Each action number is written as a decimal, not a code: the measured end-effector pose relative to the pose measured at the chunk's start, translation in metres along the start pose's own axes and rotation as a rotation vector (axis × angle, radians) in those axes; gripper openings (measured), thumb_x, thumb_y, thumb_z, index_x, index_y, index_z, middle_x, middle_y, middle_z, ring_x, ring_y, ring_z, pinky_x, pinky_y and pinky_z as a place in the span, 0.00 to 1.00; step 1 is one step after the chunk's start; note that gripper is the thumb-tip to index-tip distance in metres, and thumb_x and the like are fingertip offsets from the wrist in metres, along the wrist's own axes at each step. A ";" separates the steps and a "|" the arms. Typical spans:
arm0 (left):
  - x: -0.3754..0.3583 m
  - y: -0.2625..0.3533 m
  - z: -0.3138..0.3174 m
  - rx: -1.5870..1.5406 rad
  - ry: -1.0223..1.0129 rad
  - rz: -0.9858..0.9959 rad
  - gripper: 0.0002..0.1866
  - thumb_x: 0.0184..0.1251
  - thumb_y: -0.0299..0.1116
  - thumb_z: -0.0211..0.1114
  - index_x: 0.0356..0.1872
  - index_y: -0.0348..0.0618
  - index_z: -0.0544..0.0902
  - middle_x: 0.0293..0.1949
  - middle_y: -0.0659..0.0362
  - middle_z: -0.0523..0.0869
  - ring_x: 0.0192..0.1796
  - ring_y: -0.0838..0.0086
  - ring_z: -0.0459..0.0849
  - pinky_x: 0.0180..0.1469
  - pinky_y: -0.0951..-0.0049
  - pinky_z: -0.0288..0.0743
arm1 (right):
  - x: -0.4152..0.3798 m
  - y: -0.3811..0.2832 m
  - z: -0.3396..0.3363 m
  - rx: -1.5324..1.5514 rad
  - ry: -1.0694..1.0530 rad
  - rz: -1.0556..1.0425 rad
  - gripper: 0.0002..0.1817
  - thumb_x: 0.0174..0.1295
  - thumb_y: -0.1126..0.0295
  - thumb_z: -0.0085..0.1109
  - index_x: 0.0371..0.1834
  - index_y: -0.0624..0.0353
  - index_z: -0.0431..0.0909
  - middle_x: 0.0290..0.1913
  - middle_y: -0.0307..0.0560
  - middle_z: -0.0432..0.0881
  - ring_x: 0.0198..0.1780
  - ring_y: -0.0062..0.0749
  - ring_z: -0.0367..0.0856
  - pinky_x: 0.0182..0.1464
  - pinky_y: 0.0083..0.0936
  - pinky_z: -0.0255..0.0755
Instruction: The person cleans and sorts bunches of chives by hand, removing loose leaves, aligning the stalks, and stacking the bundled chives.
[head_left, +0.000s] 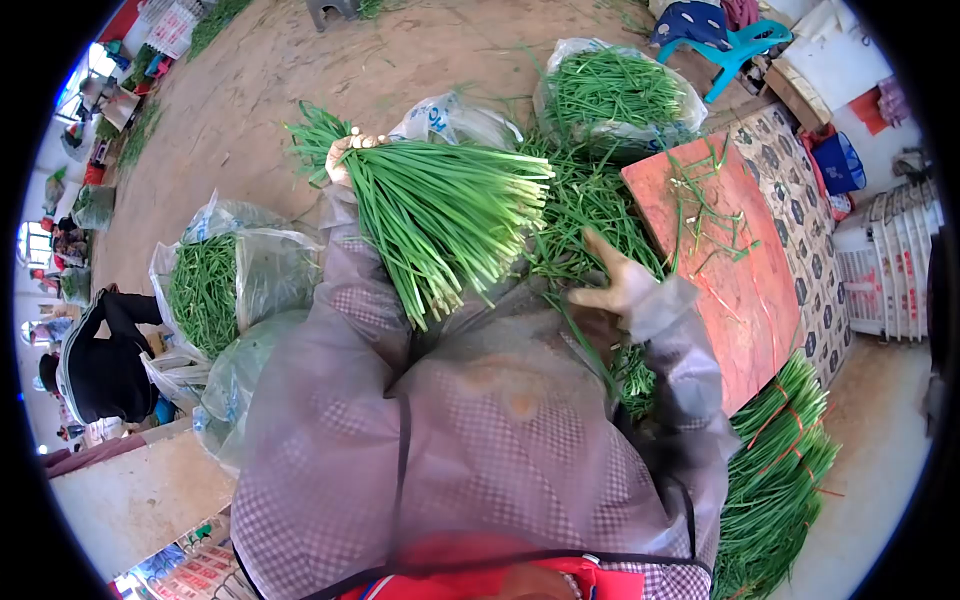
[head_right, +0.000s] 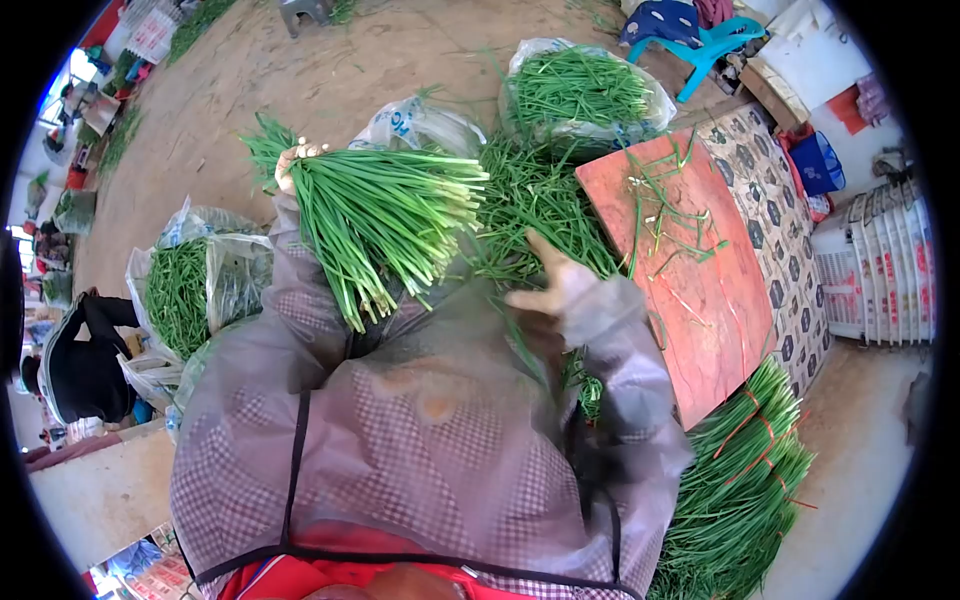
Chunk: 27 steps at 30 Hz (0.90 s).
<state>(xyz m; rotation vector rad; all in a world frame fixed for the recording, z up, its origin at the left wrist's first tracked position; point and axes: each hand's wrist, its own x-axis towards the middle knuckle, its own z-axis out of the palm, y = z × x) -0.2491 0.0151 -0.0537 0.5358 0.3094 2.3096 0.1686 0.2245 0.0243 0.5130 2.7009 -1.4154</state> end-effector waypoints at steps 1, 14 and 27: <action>0.000 -0.001 -0.001 0.014 0.058 0.014 0.09 0.57 0.31 0.54 0.35 0.39 0.78 0.21 0.62 0.75 0.30 0.71 0.73 0.54 0.61 0.64 | 0.015 -0.001 0.016 -0.005 0.099 -0.047 0.45 0.51 0.56 0.67 0.71 0.59 0.55 0.53 0.58 0.78 0.52 0.46 0.78 0.55 0.28 0.70; -0.011 0.011 -0.004 0.064 0.100 0.056 0.08 0.58 0.31 0.54 0.21 0.44 0.73 0.17 0.63 0.72 0.26 0.71 0.72 0.51 0.62 0.65 | 0.022 -0.032 -0.004 0.425 0.175 -0.143 0.14 0.62 0.74 0.52 0.51 0.61 0.78 0.38 0.42 0.80 0.38 0.24 0.75 0.41 0.19 0.68; -0.010 -0.006 0.056 0.265 0.617 0.247 0.09 0.43 0.34 0.56 0.12 0.39 0.75 0.17 0.49 0.79 0.24 0.57 0.80 0.33 0.58 0.77 | 0.099 -0.069 0.050 -0.347 0.350 -0.475 0.12 0.57 0.65 0.62 0.41 0.59 0.77 0.20 0.57 0.77 0.19 0.49 0.77 0.20 0.38 0.68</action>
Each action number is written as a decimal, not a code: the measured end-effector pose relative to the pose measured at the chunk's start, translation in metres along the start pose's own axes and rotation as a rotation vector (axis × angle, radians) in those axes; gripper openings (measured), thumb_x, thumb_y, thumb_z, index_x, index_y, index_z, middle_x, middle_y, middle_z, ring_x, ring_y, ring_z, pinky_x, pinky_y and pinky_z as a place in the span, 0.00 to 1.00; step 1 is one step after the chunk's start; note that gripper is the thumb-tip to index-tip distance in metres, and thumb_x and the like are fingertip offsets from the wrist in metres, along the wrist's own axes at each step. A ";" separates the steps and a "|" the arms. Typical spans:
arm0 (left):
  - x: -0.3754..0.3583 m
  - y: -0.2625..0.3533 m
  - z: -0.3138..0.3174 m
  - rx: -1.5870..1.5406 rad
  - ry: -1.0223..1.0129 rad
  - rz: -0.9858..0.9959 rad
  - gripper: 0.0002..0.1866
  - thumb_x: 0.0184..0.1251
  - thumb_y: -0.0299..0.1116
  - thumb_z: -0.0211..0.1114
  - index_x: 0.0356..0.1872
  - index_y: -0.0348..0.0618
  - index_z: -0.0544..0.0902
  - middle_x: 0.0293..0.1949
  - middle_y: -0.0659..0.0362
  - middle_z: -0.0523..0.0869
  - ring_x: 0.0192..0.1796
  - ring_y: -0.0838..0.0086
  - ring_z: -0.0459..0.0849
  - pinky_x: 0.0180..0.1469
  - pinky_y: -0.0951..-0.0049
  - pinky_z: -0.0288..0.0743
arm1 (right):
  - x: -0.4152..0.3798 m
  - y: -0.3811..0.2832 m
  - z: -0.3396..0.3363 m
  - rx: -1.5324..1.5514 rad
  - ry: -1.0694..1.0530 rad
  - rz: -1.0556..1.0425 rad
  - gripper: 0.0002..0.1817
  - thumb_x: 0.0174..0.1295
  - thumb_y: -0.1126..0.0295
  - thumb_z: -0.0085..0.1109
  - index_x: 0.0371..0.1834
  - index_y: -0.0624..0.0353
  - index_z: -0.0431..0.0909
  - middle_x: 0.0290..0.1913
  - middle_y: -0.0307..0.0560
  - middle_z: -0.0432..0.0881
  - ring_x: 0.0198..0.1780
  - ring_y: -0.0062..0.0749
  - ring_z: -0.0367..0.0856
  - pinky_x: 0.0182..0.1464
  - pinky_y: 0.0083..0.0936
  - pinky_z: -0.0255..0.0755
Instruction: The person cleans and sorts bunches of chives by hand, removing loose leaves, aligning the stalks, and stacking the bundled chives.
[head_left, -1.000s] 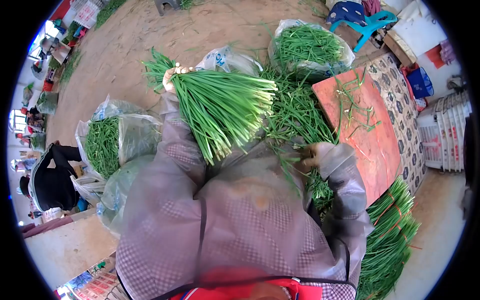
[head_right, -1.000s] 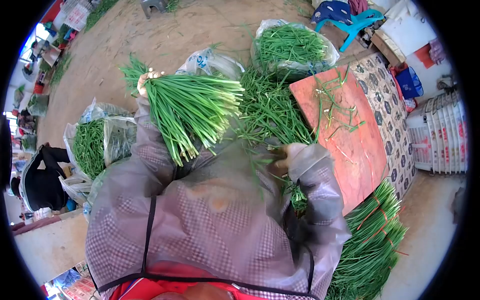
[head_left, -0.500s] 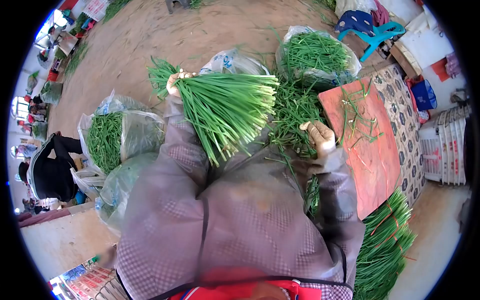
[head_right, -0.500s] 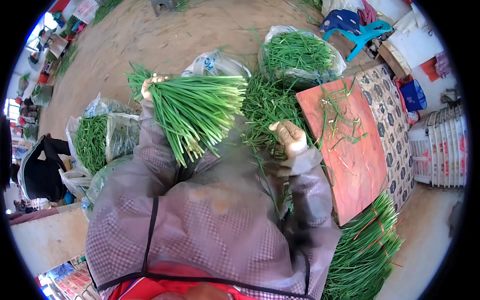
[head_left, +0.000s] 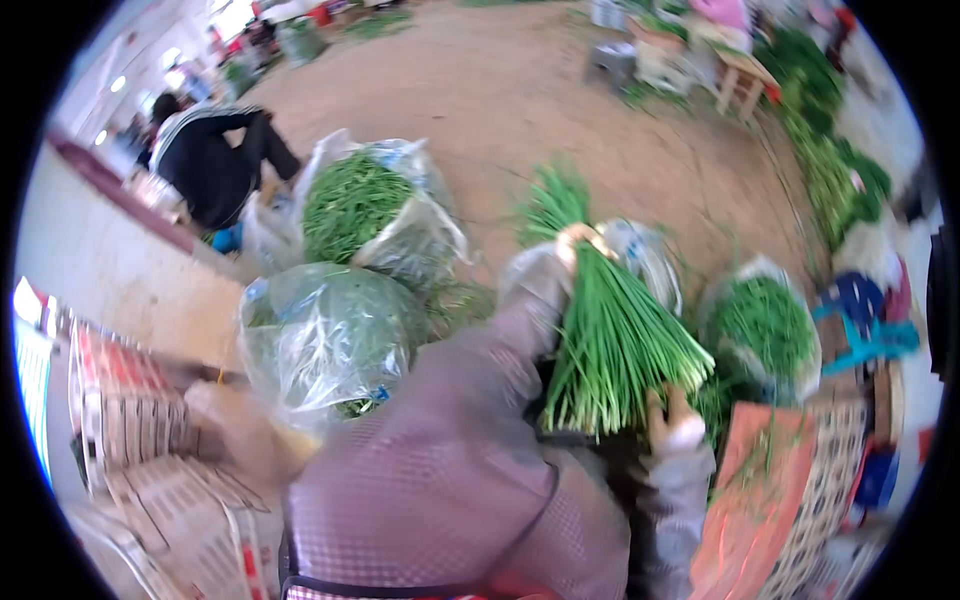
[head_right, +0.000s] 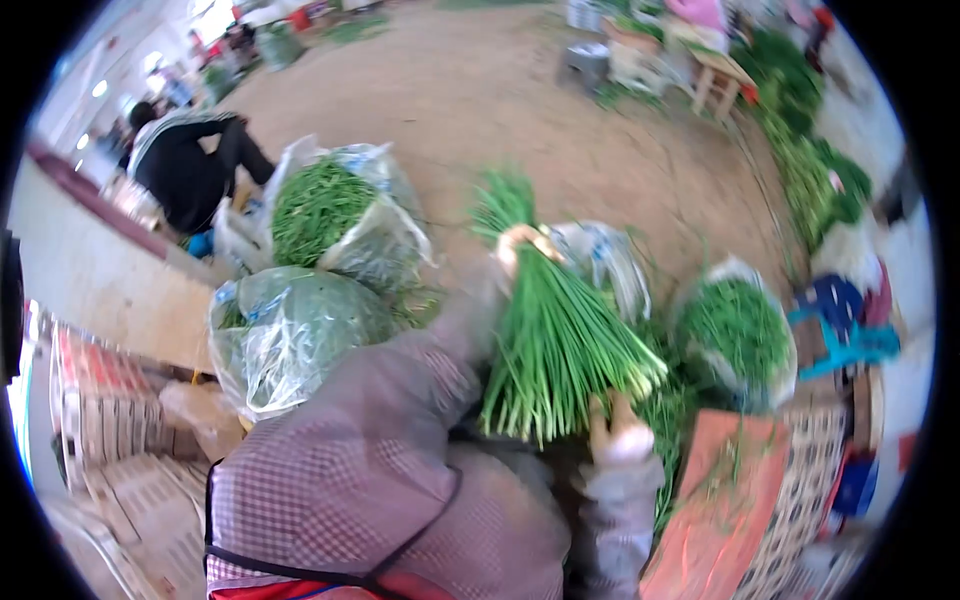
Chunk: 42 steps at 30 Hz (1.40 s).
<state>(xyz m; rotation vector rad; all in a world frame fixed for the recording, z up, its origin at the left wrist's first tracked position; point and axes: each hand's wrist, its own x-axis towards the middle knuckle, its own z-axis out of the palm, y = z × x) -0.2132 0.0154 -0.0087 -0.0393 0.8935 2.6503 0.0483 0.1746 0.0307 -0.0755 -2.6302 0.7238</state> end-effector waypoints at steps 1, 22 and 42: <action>0.012 0.001 -0.007 -0.294 -0.099 -0.270 0.06 0.42 0.32 0.57 0.16 0.41 0.74 0.16 0.54 0.77 0.22 0.60 0.78 0.33 0.58 0.77 | 0.002 -0.002 0.000 0.026 -0.013 0.007 0.11 0.58 0.65 0.61 0.39 0.59 0.77 0.19 0.58 0.76 0.18 0.50 0.77 0.20 0.38 0.67; 0.013 -0.008 0.007 -0.251 -0.104 -0.338 0.06 0.47 0.30 0.57 0.16 0.46 0.71 0.14 0.60 0.72 0.18 0.67 0.72 0.33 0.64 0.75 | -0.025 0.050 0.003 0.875 -0.306 0.467 0.18 0.68 0.60 0.50 0.23 0.61 0.71 0.12 0.36 0.67 0.11 0.16 0.59 0.14 0.16 0.49; -0.102 0.000 0.173 0.258 -0.651 -0.348 0.03 0.47 0.23 0.62 0.24 0.33 0.79 0.21 0.57 0.79 0.27 0.75 0.80 0.32 0.76 0.75 | 0.017 0.042 -0.157 0.466 -0.230 0.190 0.13 0.60 0.70 0.54 0.44 0.65 0.75 0.33 0.50 0.79 0.27 0.34 0.77 0.28 0.28 0.73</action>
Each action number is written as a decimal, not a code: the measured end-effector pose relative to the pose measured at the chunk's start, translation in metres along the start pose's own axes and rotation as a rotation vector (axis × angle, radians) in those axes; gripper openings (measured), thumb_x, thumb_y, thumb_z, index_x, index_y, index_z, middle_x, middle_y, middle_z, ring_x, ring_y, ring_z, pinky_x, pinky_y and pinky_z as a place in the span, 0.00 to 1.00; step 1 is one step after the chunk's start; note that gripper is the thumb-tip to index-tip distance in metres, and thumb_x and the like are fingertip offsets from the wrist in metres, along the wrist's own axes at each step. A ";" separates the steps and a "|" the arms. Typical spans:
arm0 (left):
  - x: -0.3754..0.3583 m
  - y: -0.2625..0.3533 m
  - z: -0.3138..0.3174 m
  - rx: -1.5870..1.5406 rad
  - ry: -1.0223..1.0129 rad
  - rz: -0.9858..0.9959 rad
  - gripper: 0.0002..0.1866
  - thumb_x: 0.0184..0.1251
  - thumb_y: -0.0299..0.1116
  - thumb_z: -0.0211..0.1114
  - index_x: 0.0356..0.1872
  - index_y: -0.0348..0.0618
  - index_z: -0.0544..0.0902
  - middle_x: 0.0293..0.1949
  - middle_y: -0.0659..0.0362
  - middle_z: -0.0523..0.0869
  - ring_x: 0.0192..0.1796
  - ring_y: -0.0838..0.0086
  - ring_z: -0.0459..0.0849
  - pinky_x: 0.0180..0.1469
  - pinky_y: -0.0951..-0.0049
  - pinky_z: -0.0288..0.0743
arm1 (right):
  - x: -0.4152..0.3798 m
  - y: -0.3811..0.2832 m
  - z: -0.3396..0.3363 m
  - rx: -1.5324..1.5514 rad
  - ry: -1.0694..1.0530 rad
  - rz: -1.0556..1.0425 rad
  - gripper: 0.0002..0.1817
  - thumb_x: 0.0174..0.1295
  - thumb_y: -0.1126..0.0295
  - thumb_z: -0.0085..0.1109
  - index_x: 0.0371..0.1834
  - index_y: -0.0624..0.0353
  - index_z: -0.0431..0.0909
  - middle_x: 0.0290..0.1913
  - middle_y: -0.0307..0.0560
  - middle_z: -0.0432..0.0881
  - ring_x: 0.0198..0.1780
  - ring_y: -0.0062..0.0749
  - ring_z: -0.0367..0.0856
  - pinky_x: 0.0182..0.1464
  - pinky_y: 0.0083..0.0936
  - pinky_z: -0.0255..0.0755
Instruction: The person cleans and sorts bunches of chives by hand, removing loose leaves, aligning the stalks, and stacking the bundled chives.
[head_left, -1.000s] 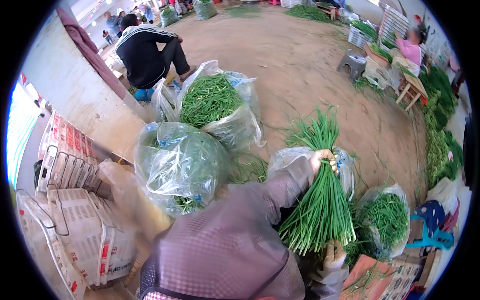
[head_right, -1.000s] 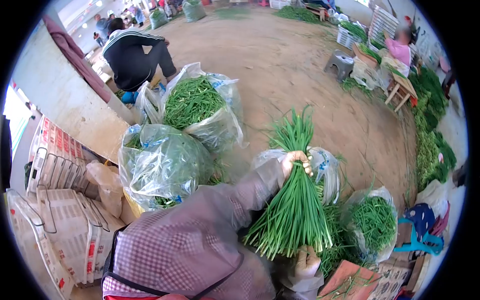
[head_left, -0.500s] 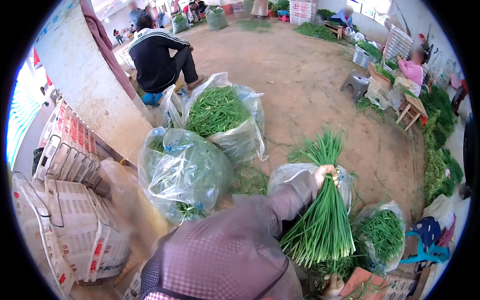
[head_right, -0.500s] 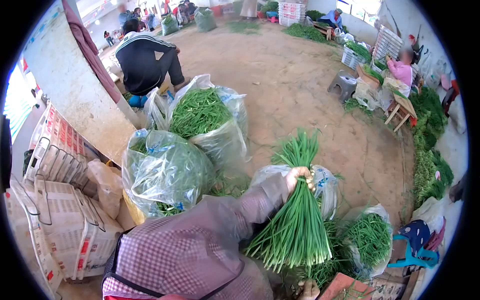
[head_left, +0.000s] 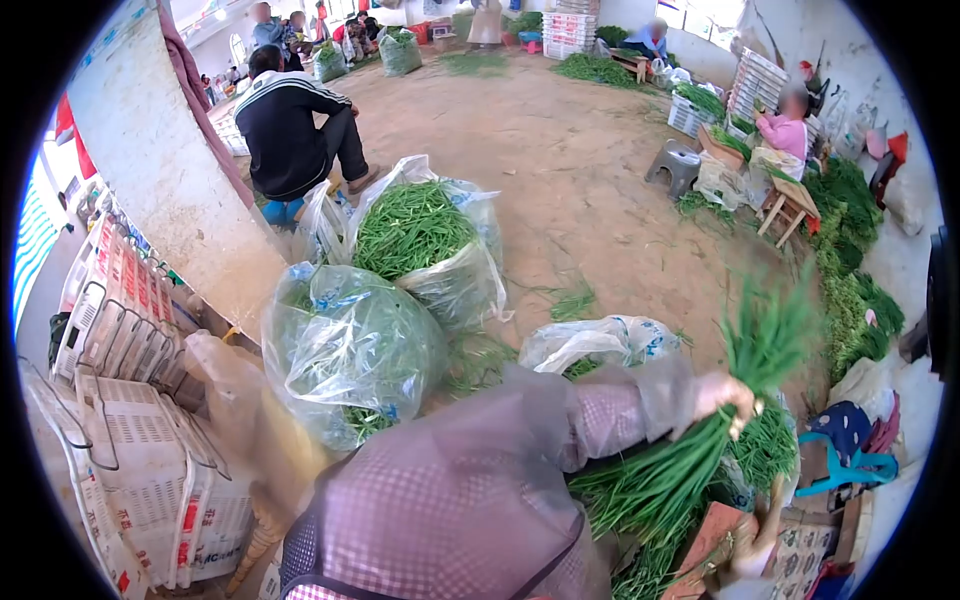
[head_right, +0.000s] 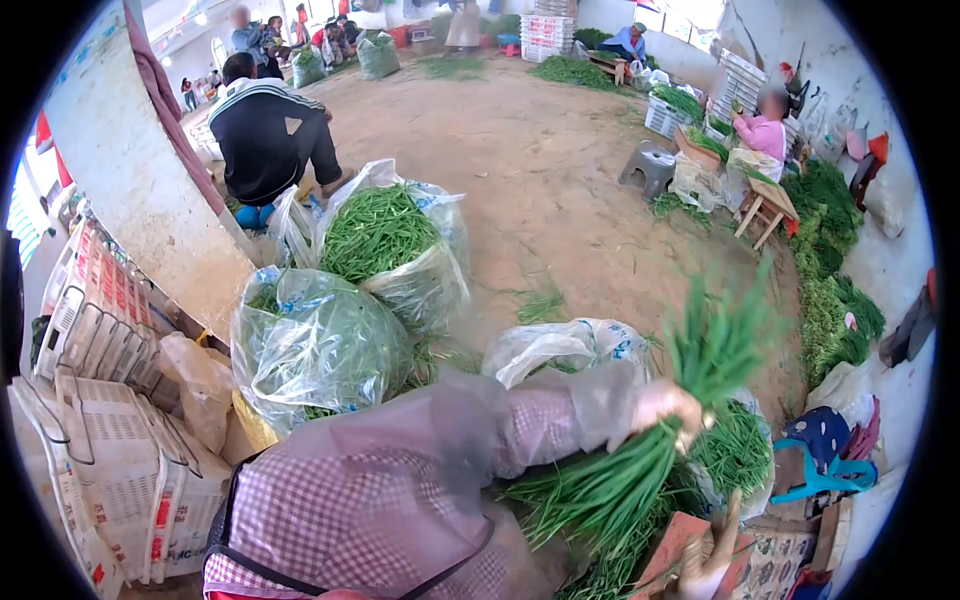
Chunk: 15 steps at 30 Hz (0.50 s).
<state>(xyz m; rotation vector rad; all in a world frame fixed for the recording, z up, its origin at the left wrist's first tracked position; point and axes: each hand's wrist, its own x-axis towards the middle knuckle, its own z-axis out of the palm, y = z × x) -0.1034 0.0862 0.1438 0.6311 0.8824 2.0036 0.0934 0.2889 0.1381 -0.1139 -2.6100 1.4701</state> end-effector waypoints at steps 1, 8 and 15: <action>-0.001 -0.004 0.013 -0.049 -0.037 -0.101 0.03 0.47 0.23 0.62 0.24 0.33 0.79 0.22 0.57 0.79 0.28 0.75 0.80 0.33 0.76 0.75 | 0.021 0.001 0.005 0.045 -0.042 -0.002 0.13 0.60 0.69 0.54 0.44 0.65 0.75 0.33 0.50 0.79 0.27 0.34 0.77 0.28 0.28 0.73; 0.003 -0.022 -0.007 -0.359 -0.310 -0.001 0.04 0.51 0.26 0.58 0.29 0.40 0.75 0.20 0.61 0.72 0.26 0.74 0.75 0.40 0.67 0.76 | 0.017 0.060 0.083 0.649 -0.099 0.119 0.13 0.61 0.68 0.54 0.45 0.65 0.73 0.32 0.48 0.78 0.26 0.31 0.75 0.27 0.26 0.71; 0.018 -0.044 -0.131 -0.757 -0.241 0.068 0.07 0.54 0.33 0.54 0.26 0.40 0.76 0.19 0.58 0.72 0.27 0.64 0.76 0.45 0.55 0.75 | -0.067 0.071 0.133 1.031 -0.293 0.210 0.13 0.62 0.68 0.53 0.46 0.65 0.72 0.31 0.47 0.78 0.25 0.27 0.73 0.27 0.24 0.68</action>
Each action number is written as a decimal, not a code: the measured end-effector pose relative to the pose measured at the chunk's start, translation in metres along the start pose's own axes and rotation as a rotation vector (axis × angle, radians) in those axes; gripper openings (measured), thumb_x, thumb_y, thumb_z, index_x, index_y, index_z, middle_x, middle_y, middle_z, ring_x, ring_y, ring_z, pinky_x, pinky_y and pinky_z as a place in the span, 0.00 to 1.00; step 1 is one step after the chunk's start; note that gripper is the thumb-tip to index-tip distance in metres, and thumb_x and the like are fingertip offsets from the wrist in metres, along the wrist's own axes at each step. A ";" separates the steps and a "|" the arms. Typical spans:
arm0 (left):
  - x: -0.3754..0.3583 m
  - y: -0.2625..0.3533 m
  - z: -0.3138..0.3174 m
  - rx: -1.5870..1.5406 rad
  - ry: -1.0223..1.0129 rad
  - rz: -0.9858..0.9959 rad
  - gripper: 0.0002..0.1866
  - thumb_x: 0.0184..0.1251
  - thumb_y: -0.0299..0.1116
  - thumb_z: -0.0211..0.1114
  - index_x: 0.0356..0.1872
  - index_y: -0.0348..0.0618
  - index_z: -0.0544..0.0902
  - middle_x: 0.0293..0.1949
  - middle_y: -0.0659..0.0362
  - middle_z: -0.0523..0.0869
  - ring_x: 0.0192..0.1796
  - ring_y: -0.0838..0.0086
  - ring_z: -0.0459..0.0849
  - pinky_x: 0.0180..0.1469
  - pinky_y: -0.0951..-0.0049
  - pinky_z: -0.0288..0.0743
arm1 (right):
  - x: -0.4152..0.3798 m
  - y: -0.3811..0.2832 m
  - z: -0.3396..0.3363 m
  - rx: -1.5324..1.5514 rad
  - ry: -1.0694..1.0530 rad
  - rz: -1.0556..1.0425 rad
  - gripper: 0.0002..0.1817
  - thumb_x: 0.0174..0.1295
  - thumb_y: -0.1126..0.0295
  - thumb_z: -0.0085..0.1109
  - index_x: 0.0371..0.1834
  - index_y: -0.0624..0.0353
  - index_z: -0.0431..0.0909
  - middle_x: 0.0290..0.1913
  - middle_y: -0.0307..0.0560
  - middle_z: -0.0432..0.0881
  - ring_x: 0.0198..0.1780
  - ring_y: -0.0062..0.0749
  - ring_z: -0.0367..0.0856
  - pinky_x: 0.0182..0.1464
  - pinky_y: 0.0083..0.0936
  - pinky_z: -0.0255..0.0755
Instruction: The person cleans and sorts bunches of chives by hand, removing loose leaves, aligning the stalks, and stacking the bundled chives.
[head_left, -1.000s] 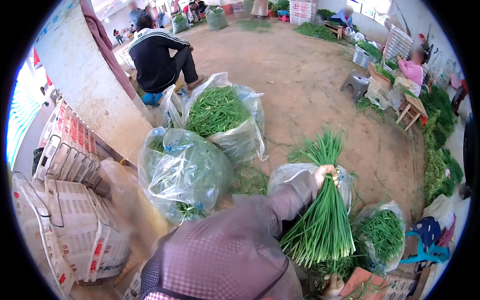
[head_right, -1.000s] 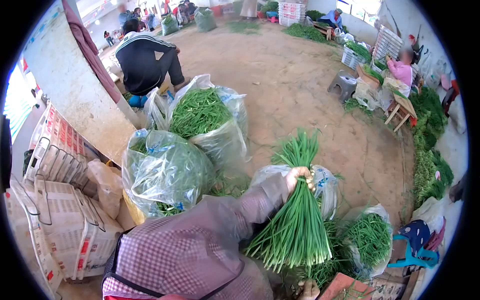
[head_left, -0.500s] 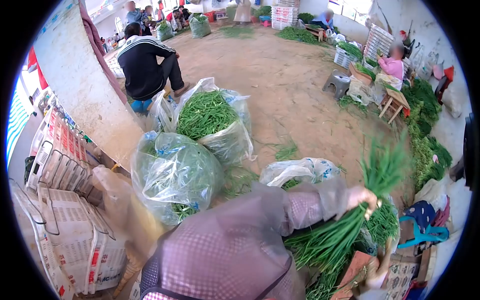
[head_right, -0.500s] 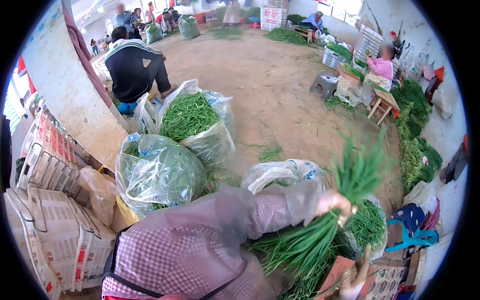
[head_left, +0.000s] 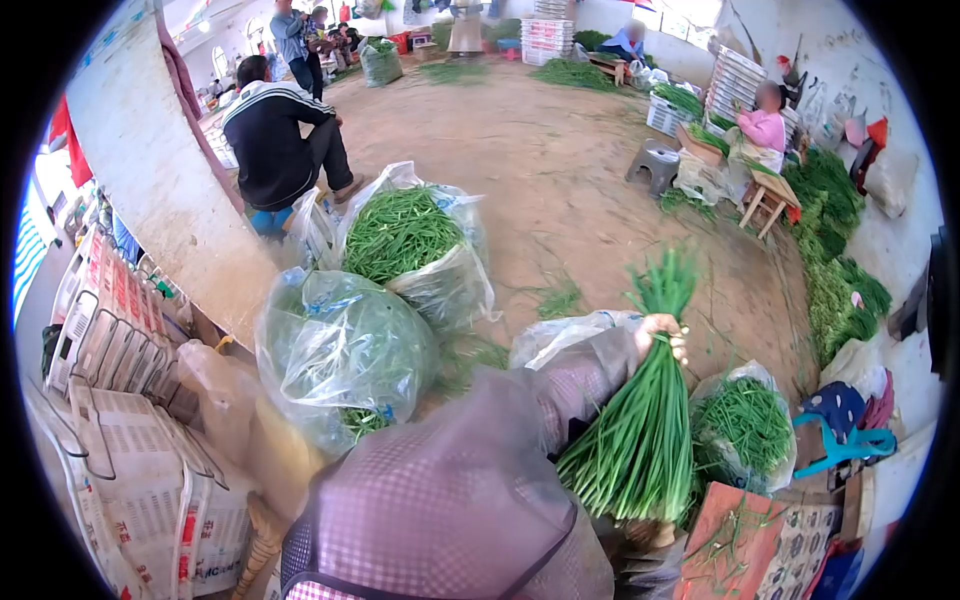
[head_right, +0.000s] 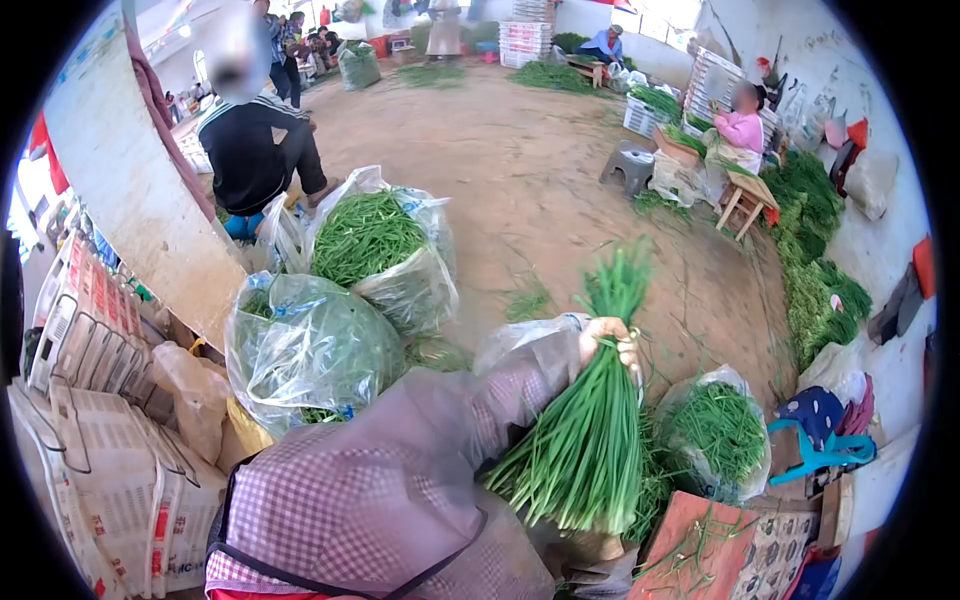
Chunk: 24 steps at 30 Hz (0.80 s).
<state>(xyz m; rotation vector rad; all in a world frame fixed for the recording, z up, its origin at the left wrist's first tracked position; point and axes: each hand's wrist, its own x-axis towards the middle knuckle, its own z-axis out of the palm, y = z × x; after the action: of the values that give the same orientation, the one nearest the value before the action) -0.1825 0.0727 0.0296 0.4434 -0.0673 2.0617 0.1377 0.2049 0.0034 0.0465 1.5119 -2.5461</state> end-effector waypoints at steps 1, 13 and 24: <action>-0.005 0.000 -0.014 -0.003 -0.036 0.114 0.08 0.55 0.33 0.53 0.26 0.40 0.76 0.19 0.57 0.72 0.28 0.61 0.76 0.46 0.52 0.75 | -0.003 0.003 0.001 0.016 -0.019 0.000 0.13 0.62 0.67 0.53 0.46 0.65 0.72 0.31 0.46 0.78 0.25 0.27 0.73 0.27 0.23 0.68; -0.027 0.023 -0.062 0.071 0.518 0.276 0.05 0.44 0.33 0.53 0.15 0.47 0.69 0.13 0.61 0.70 0.19 0.64 0.72 0.36 0.58 0.72 | -0.034 0.057 -0.071 -0.302 0.626 -0.171 0.12 0.67 0.67 0.49 0.28 0.61 0.74 0.10 0.29 0.57 0.09 0.13 0.49 0.11 0.17 0.39; -0.038 0.035 -0.081 0.118 0.551 0.301 0.05 0.46 0.32 0.52 0.19 0.43 0.72 0.15 0.59 0.73 0.21 0.61 0.75 0.37 0.56 0.75 | -0.135 0.054 -0.147 -1.003 0.705 0.489 0.19 0.57 0.61 0.59 0.46 0.64 0.73 0.26 0.47 0.75 0.22 0.31 0.71 0.24 0.29 0.67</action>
<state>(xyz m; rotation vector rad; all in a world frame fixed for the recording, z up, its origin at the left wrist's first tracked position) -0.2180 0.0418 -0.0541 -0.0843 0.3370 2.4241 0.2698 0.3271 -0.0987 1.0785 2.4347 -1.2196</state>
